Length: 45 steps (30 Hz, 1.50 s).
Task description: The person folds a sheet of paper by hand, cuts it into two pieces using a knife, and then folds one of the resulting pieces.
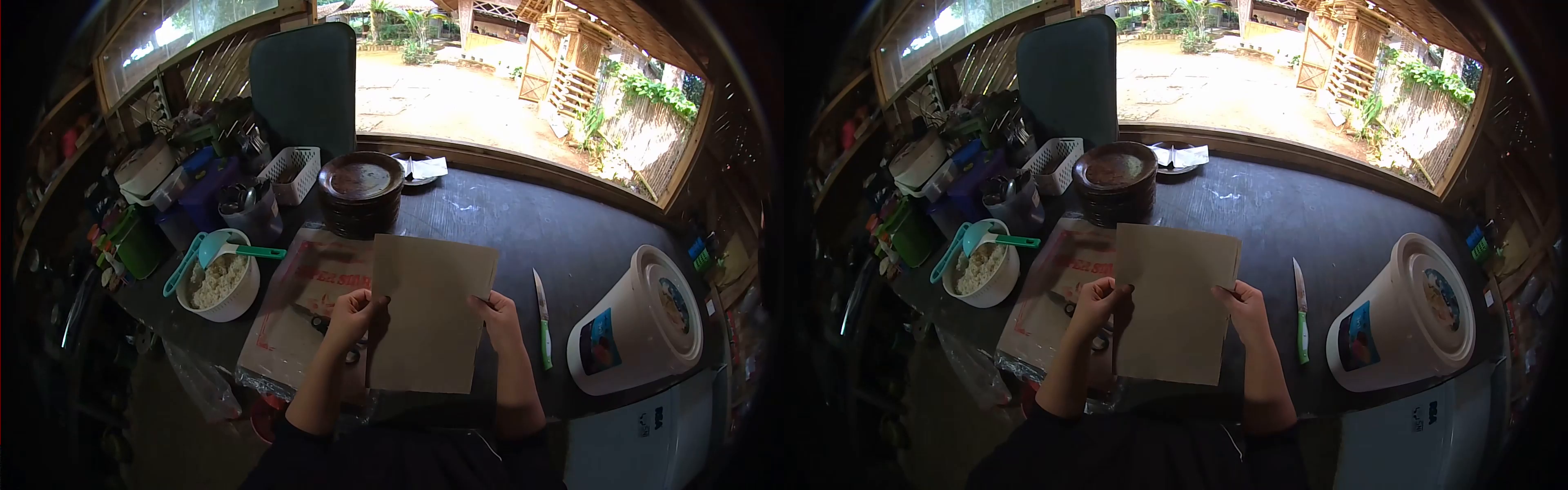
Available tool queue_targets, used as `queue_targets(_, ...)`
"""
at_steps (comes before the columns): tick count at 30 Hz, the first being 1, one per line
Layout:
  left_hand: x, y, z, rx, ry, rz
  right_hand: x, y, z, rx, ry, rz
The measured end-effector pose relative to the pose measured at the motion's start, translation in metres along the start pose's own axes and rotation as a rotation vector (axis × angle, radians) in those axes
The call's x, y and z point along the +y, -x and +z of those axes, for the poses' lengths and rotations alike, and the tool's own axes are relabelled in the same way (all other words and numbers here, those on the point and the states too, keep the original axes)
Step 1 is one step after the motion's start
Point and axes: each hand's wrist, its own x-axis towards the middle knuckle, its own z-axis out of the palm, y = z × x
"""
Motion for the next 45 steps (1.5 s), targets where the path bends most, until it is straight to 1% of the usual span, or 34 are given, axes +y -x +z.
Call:
queue_targets(3, -0.009, -0.004, -0.002, -0.005, -0.038, 0.025, 0.0, -0.001, 0.001, 0.012, 0.0, -0.026)
queue_targets(6, -0.015, -0.004, -0.009, 0.034, -0.096, 0.033, 0.001, 0.0, 0.001, -0.032, -0.002, -0.017)
queue_targets(9, -0.017, -0.005, -0.022, 0.06, -0.124, 0.057, -0.004, 0.001, 0.003, -0.038, -0.02, 0.035)
queue_targets(11, -0.011, -0.005, -0.029, 0.135, -0.095, 0.085, -0.005, 0.001, 0.002, -0.025, -0.076, -0.069)
queue_targets(12, -0.004, -0.003, -0.032, 0.156, -0.094, 0.068, -0.005, 0.001, 0.002, -0.026, -0.074, -0.066)
queue_targets(14, -0.001, -0.003, -0.046, 0.172, -0.083, 0.072, -0.007, 0.0, 0.0, 0.036, 0.029, -0.16)
queue_targets(15, 0.002, -0.004, -0.053, 0.186, -0.075, 0.077, -0.007, -0.001, -0.002, 0.033, 0.031, -0.159)
queue_targets(17, 0.009, -0.004, -0.067, 0.214, -0.09, 0.08, -0.006, -0.001, -0.006, 0.078, 0.145, -0.182)
queue_targets(21, 0.014, -0.013, -0.107, 0.285, -0.18, 0.098, -0.003, -0.004, -0.017, 0.091, 0.241, -0.198)
queue_targets(23, 0.017, -0.015, -0.126, 0.37, -0.294, 0.0, -0.004, -0.005, -0.019, 0.118, 0.28, -0.207)
queue_targets(24, 0.017, -0.018, -0.128, 0.406, -0.311, 0.051, -0.004, -0.005, -0.02, 0.115, 0.278, -0.208)
queue_targets(25, 0.02, -0.019, -0.132, 0.411, -0.312, 0.052, -0.002, -0.006, -0.022, 0.117, 0.272, -0.208)
queue_targets(27, 0.033, -0.014, -0.144, 0.416, -0.524, -0.122, -0.002, -0.006, -0.024, 0.112, 0.268, -0.207)
queue_targets(28, -0.001, -0.031, -0.186, 0.372, -0.558, -0.006, -0.003, -0.006, -0.024, 0.122, 0.27, -0.204)
queue_targets(29, 0.001, -0.029, -0.187, 0.378, -0.556, -0.006, -0.003, -0.006, -0.024, 0.132, 0.272, -0.201)
queue_targets(31, 0.008, -0.027, -0.189, 0.327, -0.677, 0.034, 0.0, -0.008, -0.027, 0.111, 0.282, -0.184)
queue_targets(33, 0.008, -0.03, -0.191, 0.36, -0.712, 0.026, 0.002, -0.009, -0.03, 0.095, 0.29, -0.167)
queue_targets(35, 0.013, -0.028, -0.186, 0.387, -0.749, 0.021, 0.003, -0.01, -0.033, 0.085, 0.257, -0.019)
queue_targets(36, 0.018, -0.025, -0.18, 0.419, -0.897, 0.004, 0.005, -0.012, -0.038, 0.088, 0.256, -0.02)
queue_targets(37, 0.023, -0.023, -0.174, 0.449, -1.045, -0.012, 0.01, -0.014, -0.043, 0.048, 0.238, 0.028)
queue_targets(38, 0.023, -0.02, -0.169, 0.442, -1.046, -0.01, 0.012, -0.015, -0.046, 0.009, 0.218, 0.075)
queue_targets(39, 0.022, -0.016, -0.164, 0.45, -1.181, 0.031, 0.015, -0.015, -0.048, 0.018, 0.216, 0.076)
queue_targets(40, 0.021, -0.013, -0.157, 0.457, -1.314, 0.075, 0.016, -0.015, -0.05, -0.018, 0.224, 0.08)
queue_targets(41, 0.024, -0.012, -0.148, 0.45, -1.313, 0.08, 0.016, -0.017, -0.051, -0.055, 0.232, 0.083)
queue_targets(42, 0.027, -0.011, -0.134, 0.375, -1.364, 0.243, 0.017, -0.019, -0.054, -0.049, 0.232, 0.081)
queue_targets(43, 0.031, -0.009, -0.119, 0.3, -1.407, 0.405, 0.017, -0.023, -0.059, -0.1, 0.292, 0.11)
queue_targets(44, 0.041, -0.009, -0.097, 0.234, -1.408, 0.417, 0.016, -0.027, -0.061, -0.152, 0.35, 0.139)
queue_targets(45, 0.051, -0.01, -0.073, 0.166, -1.409, 0.427, 0.011, -0.028, -0.059, -0.149, 0.348, 0.14)
